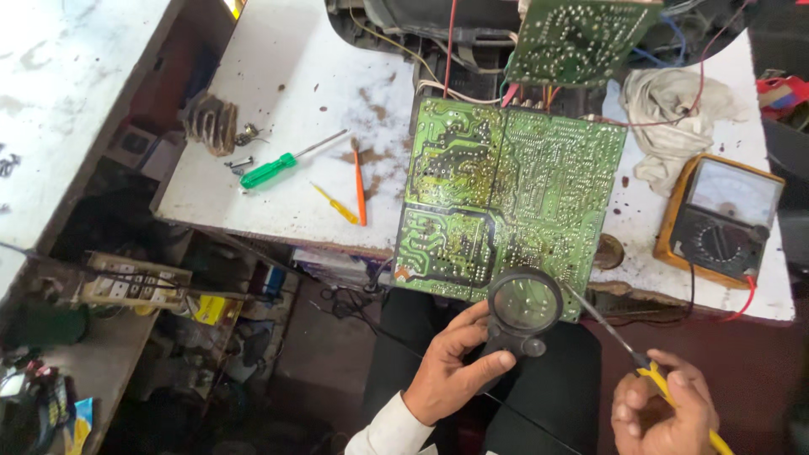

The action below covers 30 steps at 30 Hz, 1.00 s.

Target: The person uses a magnifying glass and a yellow probe to inspect and test points on a green circuit board resting on their lap. They move the magnifier and probe across different areas of the board, occasionally adjusting the probe's contact points.

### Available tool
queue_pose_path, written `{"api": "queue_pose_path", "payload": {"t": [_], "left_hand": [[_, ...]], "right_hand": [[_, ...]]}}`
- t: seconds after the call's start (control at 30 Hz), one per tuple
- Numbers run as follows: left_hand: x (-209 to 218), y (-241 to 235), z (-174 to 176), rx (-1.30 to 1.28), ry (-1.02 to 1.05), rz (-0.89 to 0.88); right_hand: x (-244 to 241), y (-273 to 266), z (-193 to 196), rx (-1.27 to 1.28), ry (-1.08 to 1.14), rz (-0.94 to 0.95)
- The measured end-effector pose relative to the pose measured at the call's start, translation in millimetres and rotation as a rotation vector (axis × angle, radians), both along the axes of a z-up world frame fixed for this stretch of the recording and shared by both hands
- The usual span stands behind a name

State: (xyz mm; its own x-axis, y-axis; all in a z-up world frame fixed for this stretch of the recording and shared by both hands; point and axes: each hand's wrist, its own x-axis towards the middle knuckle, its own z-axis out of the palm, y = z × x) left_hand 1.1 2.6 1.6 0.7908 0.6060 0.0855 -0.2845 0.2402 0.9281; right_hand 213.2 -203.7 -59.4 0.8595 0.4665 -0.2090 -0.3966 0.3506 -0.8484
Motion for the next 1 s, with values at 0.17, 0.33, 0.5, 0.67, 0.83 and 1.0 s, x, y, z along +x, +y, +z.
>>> {"api": "queue_pose_path", "payload": {"t": [0.17, 0.33, 0.5, 0.67, 0.83, 1.0], "left_hand": [[-5, 4, 7, 0.072, 0.072, -0.012], [-13, 1, 6, 0.001, 0.056, -0.05], [-27, -4, -11, -0.127, 0.098, -0.099], [-46, -12, -31, -0.263, 0.111, -0.13], [-59, -27, -46, -0.415, 0.151, -0.196], [-70, -44, -60, -0.467, 0.176, -0.302]], "right_hand": [[2, 3, 9, 0.087, -0.012, 0.044], [-4, 19, 32, 0.022, -0.106, -0.01], [-13, 33, 49, 0.101, -0.163, 0.056], [-29, 39, 62, 0.062, -0.218, 0.086], [-53, 50, 80, 0.144, -0.203, 0.13], [-79, 77, 94, 0.191, -0.186, 0.254]]}}
